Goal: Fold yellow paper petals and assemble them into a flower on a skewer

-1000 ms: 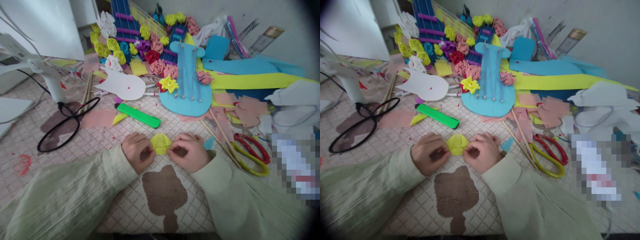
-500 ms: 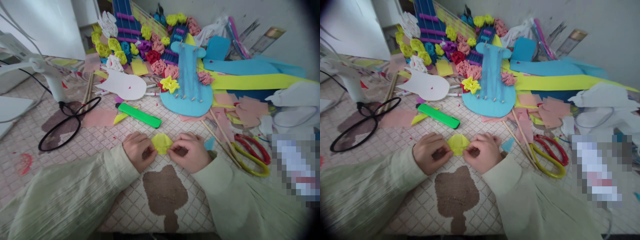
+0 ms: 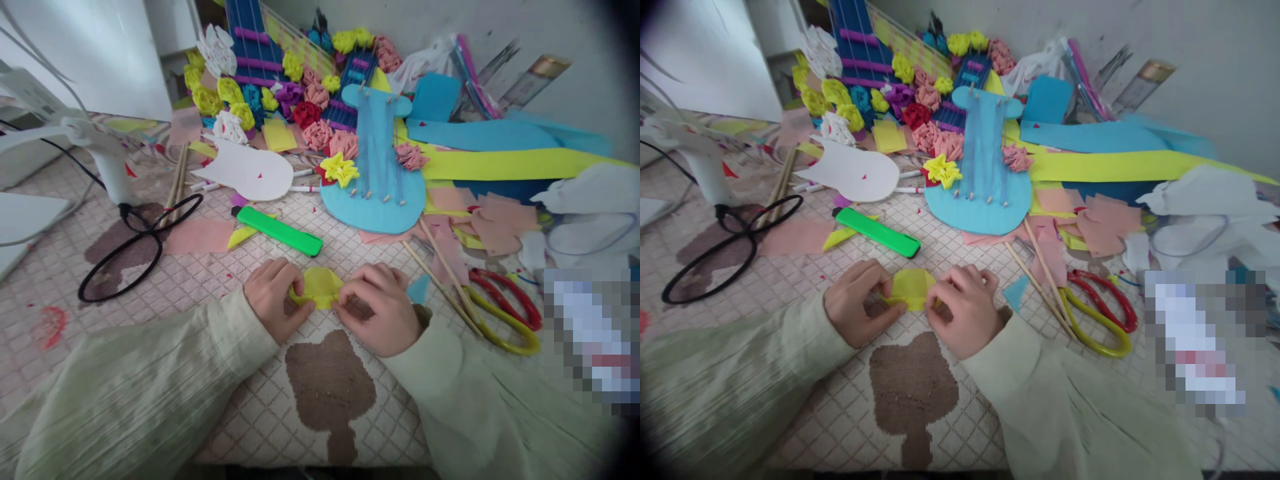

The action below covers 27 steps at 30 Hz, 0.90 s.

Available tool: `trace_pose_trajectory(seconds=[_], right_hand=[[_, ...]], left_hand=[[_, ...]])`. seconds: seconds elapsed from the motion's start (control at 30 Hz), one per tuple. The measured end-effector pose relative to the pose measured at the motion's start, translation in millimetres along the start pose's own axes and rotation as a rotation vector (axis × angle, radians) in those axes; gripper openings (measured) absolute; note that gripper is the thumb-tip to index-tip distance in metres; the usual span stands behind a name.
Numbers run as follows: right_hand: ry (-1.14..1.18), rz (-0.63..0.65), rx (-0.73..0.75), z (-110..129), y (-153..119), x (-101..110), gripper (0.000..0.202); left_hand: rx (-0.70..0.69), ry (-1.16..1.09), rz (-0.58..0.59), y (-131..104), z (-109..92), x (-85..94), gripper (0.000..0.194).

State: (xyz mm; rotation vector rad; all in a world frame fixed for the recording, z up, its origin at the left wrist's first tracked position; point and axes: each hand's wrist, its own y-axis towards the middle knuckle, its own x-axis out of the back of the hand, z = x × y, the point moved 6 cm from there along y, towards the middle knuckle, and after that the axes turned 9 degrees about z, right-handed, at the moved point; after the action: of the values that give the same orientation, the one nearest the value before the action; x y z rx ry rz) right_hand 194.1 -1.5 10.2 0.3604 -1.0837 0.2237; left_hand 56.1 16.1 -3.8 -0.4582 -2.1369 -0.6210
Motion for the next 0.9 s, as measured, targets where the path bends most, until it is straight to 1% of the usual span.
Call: trace_pose_trajectory(seconds=[0.13, 0.27, 0.4, 0.53, 0.73, 0.9], right_hand=[[-0.058, 0.017, 0.167, 8.5, -4.9, -5.1, 0.019], [-0.086, 0.031, 0.235, 10.0, -8.6, -8.6, 0.023], [-0.11, 0.056, 0.252, 11.6, -9.4, -8.4, 0.029], [-0.125, 0.08, 0.229, 9.2, -9.9, -6.2, 0.025], [-0.094, -0.006, 0.222, 0.9, -12.9, 4.3, 0.02], [-0.063, 0.002, 0.22, -1.4, -12.6, 4.2, 0.019]], left_hand=[[0.037, 0.004, -0.003, 0.1, 1.4, -1.0, 0.02], [0.054, -0.006, 0.018, 0.6, 1.4, -1.3, 0.02], [0.061, -0.009, 0.045, 1.3, 2.2, -1.4, 0.02], [0.069, -0.013, 0.068, 2.2, 3.4, -1.6, 0.02], [0.08, -0.032, 0.088, 3.3, 2.8, -1.1, 0.022], [0.065, -0.064, 0.102, 3.8, 2.9, -0.6, 0.02]])
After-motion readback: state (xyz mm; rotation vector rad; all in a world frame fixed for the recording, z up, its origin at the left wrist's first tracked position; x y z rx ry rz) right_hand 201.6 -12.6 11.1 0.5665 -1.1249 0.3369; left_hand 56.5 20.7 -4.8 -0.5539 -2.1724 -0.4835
